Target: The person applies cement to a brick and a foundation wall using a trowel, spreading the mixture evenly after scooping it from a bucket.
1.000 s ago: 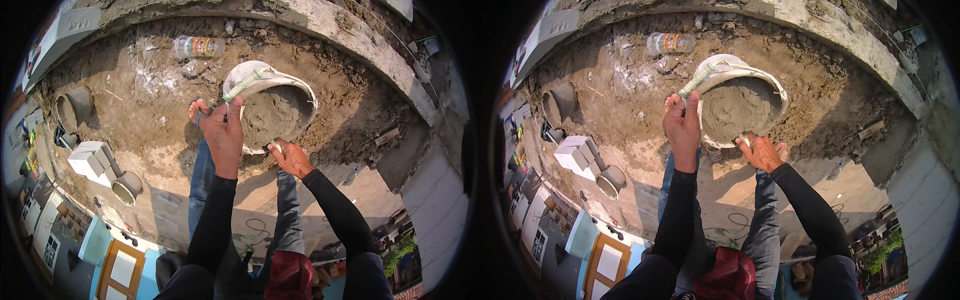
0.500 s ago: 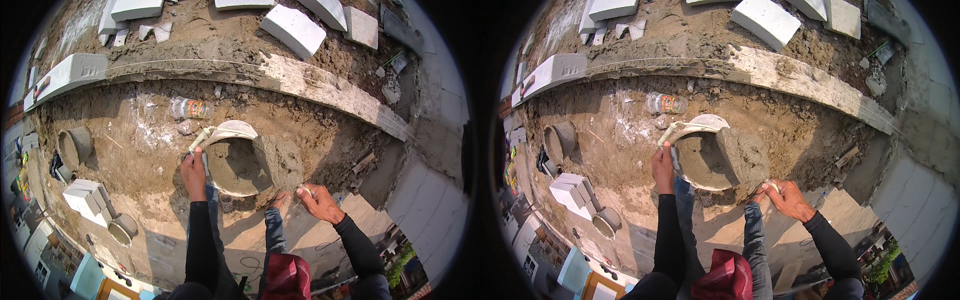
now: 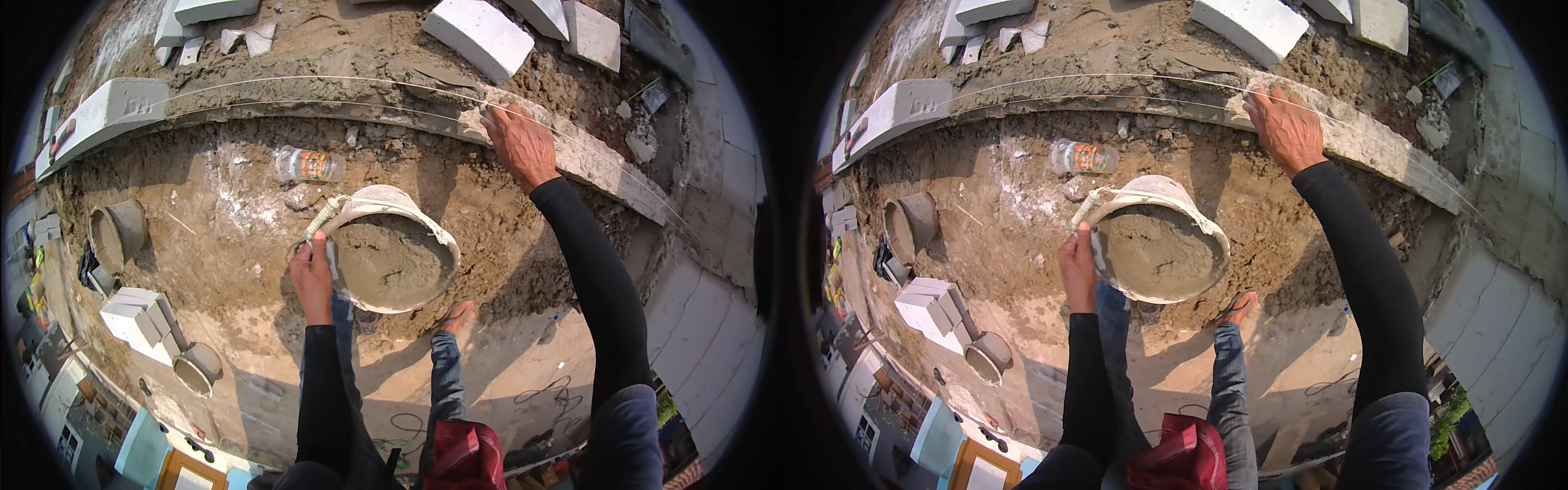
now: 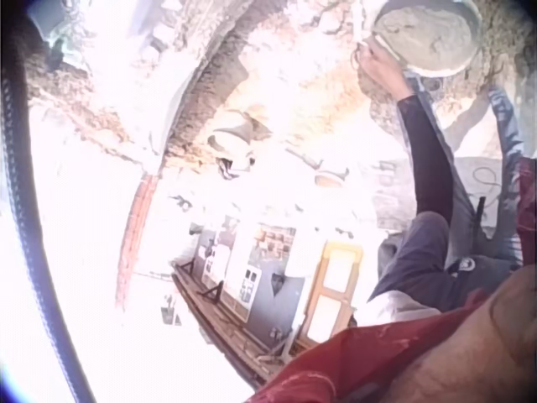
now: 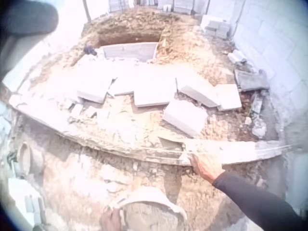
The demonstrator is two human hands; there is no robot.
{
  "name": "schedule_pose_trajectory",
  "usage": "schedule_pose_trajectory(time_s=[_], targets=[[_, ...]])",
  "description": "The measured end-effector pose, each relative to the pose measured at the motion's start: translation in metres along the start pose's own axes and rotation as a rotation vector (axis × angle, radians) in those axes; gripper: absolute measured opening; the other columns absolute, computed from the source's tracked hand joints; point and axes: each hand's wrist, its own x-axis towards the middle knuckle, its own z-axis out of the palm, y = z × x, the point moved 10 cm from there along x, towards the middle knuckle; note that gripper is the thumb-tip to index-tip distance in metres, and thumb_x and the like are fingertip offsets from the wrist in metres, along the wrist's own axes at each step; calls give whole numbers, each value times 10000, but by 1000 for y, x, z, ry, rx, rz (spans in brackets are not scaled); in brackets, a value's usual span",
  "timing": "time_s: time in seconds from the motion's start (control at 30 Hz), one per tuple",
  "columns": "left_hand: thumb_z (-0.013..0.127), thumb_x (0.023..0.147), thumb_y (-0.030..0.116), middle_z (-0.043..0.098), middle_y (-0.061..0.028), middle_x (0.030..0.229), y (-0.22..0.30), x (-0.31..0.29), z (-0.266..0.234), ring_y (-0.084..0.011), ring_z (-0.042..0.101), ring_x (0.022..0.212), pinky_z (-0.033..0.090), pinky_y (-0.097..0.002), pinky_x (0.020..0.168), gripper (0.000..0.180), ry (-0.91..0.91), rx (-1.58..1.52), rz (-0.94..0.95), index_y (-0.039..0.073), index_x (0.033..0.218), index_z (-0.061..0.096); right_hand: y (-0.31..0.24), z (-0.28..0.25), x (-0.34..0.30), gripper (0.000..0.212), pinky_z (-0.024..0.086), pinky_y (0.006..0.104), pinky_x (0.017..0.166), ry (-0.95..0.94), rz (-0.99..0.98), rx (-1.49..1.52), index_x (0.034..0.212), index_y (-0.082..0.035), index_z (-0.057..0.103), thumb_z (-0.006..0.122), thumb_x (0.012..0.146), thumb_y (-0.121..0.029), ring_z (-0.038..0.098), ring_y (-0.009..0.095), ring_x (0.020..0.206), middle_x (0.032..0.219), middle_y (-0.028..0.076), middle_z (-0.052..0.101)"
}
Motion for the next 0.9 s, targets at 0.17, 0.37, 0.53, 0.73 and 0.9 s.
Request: schedule_pose_trajectory(time_s=[0.17,0.37,0.53,0.73,0.9], targets=[[626,1006,411,398,-81,644,-1,0,-13,-214,369,628,353,-391,613,590,36,27,45,-64,697,460,-10,-43,-38,247,516,413,599,33,162,68,1108,-97,624,589,1007,-320,638,281,735,898,97,612],[610,1012,422,401,-115,649,-8,5,-16,-247,387,642,372,-405,649,588,62,115,72,-69,714,485,-25,-11,-176,288,467,469,573,-205,411,487,1101,-41,588,570,1011,-313,612,384,642,866,194,634],[580,1020,452,448,-133,652,-1,2,-5,-274,407,631,401,-420,699,605,-42,-8,-28,-59,703,511,-44,13,-151,287,401,483,543,-307,515,686,1005,3,557,559,1007,-285,568,438,600,650,264,535],[587,1016,441,490,-172,711,15,-15,-2,-339,474,794,410,-452,878,584,49,223,148,-47,701,534,-82,-56,-209,190,441,479,533,-408,373,583,1013,-32,553,568,1000,-221,587,419,614,758,206,585],[613,1027,340,513,-62,742,44,-42,6,-188,444,775,405,-332,782,481,132,189,376,-47,749,547,-121,-17,-279,278,495,522,557,-697,392,393,1082,-52,521,557,1015,-320,648,443,709,898,213,630]])
